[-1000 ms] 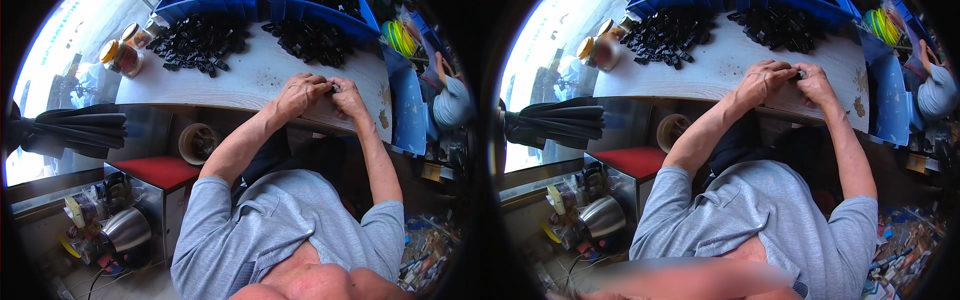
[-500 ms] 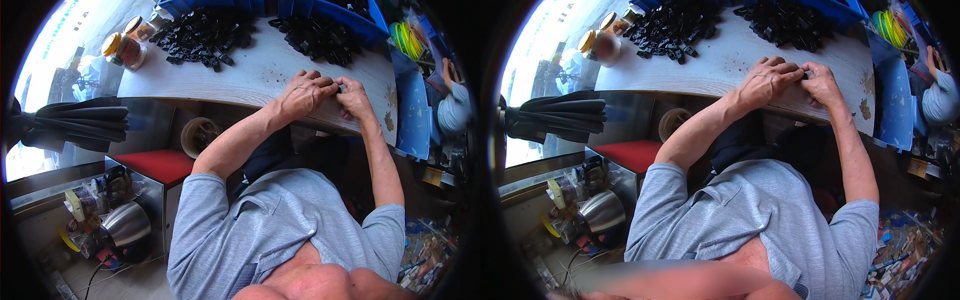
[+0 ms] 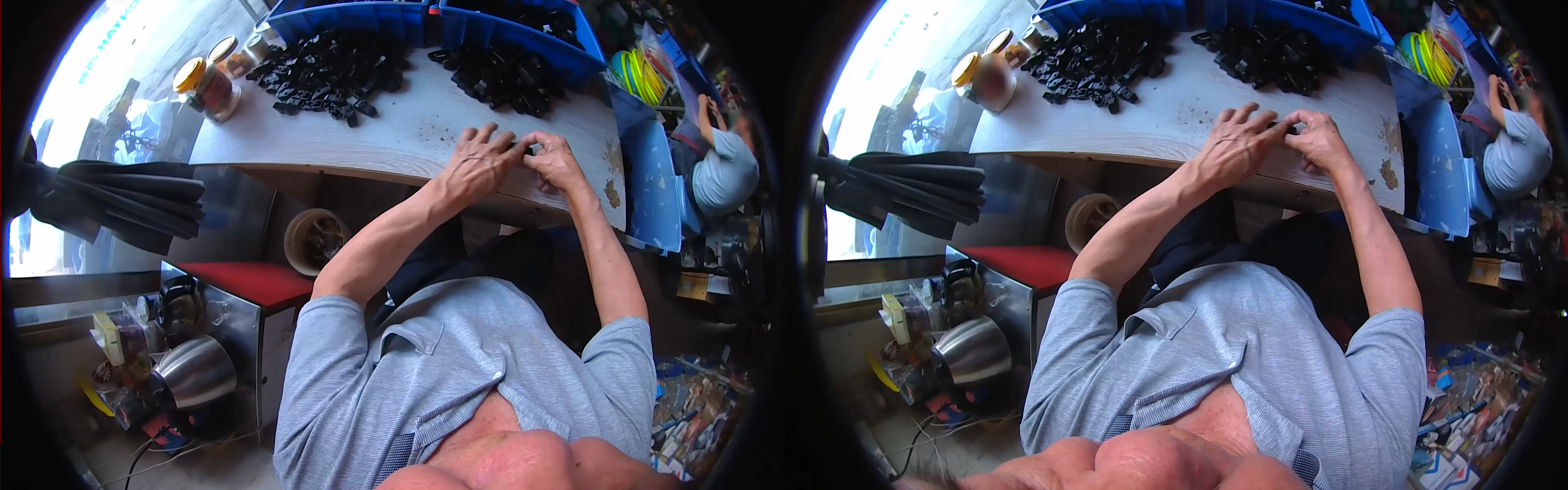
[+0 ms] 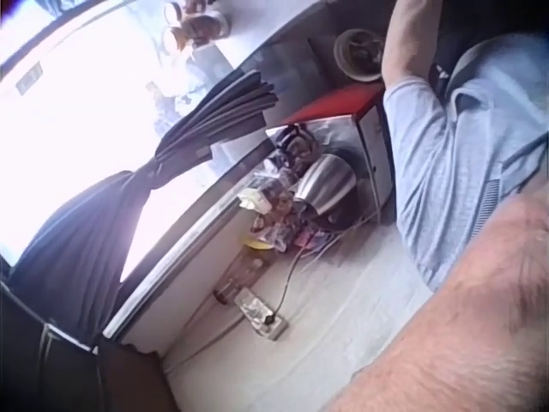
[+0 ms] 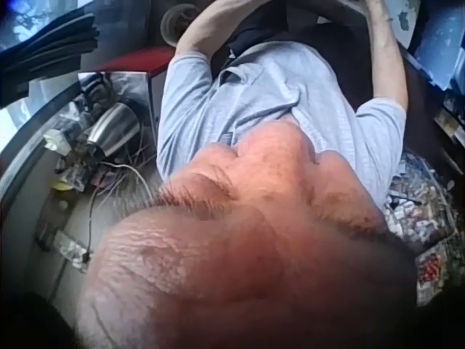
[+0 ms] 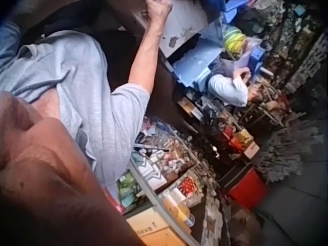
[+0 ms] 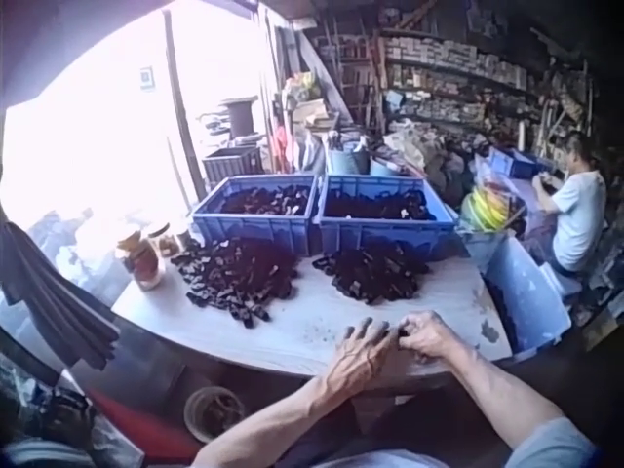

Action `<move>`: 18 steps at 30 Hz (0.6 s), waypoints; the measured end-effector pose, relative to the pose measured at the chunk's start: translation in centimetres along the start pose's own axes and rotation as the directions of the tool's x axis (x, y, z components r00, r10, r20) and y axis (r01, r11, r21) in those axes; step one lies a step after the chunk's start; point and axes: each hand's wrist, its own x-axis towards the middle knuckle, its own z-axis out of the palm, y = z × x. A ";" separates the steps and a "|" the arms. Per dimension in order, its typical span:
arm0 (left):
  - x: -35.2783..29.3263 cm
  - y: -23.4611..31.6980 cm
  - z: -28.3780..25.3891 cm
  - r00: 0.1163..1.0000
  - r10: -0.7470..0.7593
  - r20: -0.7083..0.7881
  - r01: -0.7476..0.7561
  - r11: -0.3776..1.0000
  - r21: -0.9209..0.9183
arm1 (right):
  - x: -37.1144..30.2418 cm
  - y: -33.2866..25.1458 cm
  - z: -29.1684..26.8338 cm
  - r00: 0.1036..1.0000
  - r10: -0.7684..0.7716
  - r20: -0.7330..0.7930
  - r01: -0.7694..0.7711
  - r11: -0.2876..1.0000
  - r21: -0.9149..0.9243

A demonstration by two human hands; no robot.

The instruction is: Assembling small black plastic components by hand at a manufacturing workbench.

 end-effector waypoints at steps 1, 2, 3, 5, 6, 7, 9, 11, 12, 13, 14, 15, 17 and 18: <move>-0.6 -0.8 -0.1 1.000 -0.030 -0.008 0.030 0.999 -0.018 | 0.3 0.8 -0.1 0.999 -0.035 -0.002 0.035 0.998 0.054; -1.4 -1.7 -1.0 0.991 -0.030 -0.130 0.036 0.999 0.040 | 0.0 0.8 -0.3 0.999 -0.032 -0.012 0.032 0.998 0.057; -2.3 -3.8 -1.8 0.976 -0.055 -0.212 0.076 0.993 0.091 | -0.5 0.4 -0.2 0.998 0.017 -0.061 -0.007 0.988 0.153; -3.4 -7.8 -4.4 0.913 -0.115 -0.392 0.210 0.955 0.209 | -0.8 0.9 -1.2 0.991 0.095 -0.098 -0.062 0.954 0.292; -3.9 -9.4 -6.0 0.918 -0.182 -0.354 0.285 0.921 0.265 | -1.0 1.6 -2.2 0.991 0.097 -0.097 -0.064 0.954 0.292; -4.4 -10.6 -7.3 0.918 -0.222 -0.329 0.335 0.878 0.341 | -1.0 2.2 -3.2 0.975 0.130 -0.183 -0.050 0.922 0.384; -5.5 -13.1 -8.6 0.943 -0.260 -0.209 0.325 0.856 0.401 | -0.1 4.1 -5.7 0.930 0.191 -0.313 0.003 0.849 0.528; -6.4 -14.5 -8.2 0.958 -0.235 -0.165 0.284 0.861 0.423 | 0.6 6.2 -8.2 0.856 0.264 -0.444 0.066 0.796 0.602; -6.5 -14.9 -8.0 0.962 -0.232 -0.143 0.271 0.867 0.419 | 1.0 6.9 -9.1 0.793 0.318 -0.521 0.098 0.776 0.623; -6.6 -15.0 -8.1 0.966 -0.230 -0.119 0.259 0.873 0.413 | 1.0 7.4 -9.8 0.769 0.330 -0.548 0.109 0.777 0.621; -6.6 -15.1 -8.1 0.966 -0.232 -0.117 0.259 0.872 0.415 | 1.2 7.9 -10.2 0.746 0.350 -0.567 0.111 0.774 0.623; -6.5 -15.1 -8.1 0.969 -0.214 -0.122 0.245 0.892 0.381 | 1.6 8.5 -10.2 0.749 0.353 -0.561 0.098 0.778 0.621; -6.1 -14.8 -7.6 0.972 -0.165 -0.169 0.213 0.921 0.326 | 1.6 7.9 -9.5 0.753 0.356 -0.553 0.083 0.782 0.617; -5.8 -14.4 -7.2 0.972 -0.166 -0.168 0.214 0.921 0.324 | 1.7 7.7 -8.7 0.798 0.313 -0.515 0.084 0.789 0.609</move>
